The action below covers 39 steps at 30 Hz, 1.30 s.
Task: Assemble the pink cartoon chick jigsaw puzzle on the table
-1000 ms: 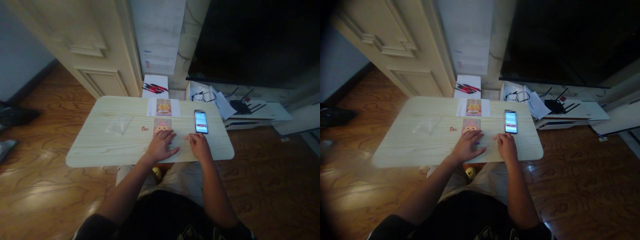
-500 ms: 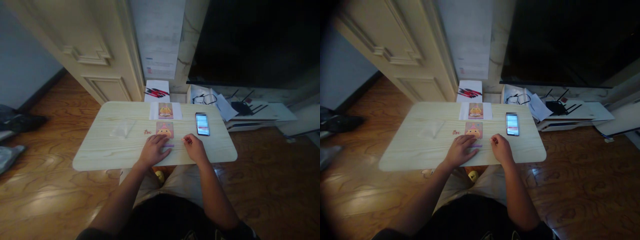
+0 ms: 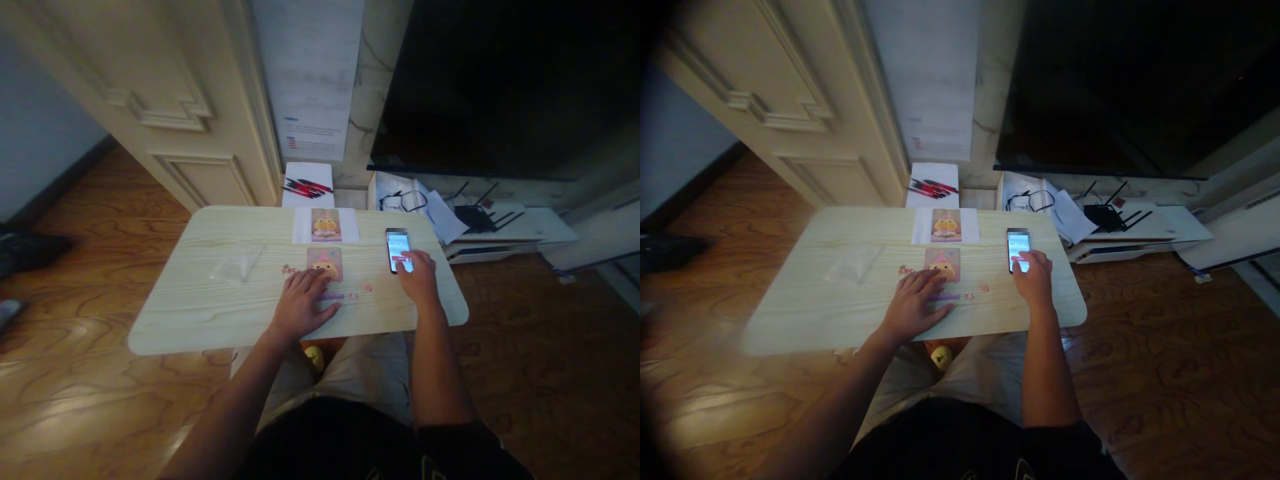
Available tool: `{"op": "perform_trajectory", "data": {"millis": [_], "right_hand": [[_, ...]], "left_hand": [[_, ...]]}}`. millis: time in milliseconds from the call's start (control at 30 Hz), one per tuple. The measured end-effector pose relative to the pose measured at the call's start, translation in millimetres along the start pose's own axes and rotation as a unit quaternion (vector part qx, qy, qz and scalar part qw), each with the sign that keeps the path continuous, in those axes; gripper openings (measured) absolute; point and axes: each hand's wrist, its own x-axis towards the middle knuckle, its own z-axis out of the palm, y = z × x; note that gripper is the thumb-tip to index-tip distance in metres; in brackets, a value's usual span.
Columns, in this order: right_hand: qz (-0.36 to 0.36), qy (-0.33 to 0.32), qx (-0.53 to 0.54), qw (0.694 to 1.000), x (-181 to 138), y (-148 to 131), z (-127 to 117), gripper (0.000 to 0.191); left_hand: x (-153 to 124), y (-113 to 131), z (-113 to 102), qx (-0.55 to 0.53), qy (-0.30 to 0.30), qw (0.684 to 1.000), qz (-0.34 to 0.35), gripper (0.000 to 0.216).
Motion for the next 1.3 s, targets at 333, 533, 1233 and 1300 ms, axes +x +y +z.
{"op": "perform_trajectory", "data": {"millis": [333,533,1233,1300], "right_hand": [[0.01,-0.028,0.013,0.999,16.7,43.9,-4.6,0.036],[0.034,-0.069,0.02,0.997,20.4,53.5,1.3,0.033],[-0.079,-0.114,0.155,0.978,-19.7,-66.7,23.5,0.029],[-0.073,-0.141,0.138,0.978,-33.4,-73.9,27.6,0.026]], "left_hand": [[109.1,64.9,50.0,-0.041,-0.034,0.998,0.023,0.072],[150.7,98.2,93.1,-0.047,-0.053,0.997,0.039,0.077],[7.6,-13.2,-2.6,0.014,0.001,0.998,-0.053,0.068],[-9.0,-20.4,-5.1,0.013,0.009,0.998,-0.053,0.059]]}}
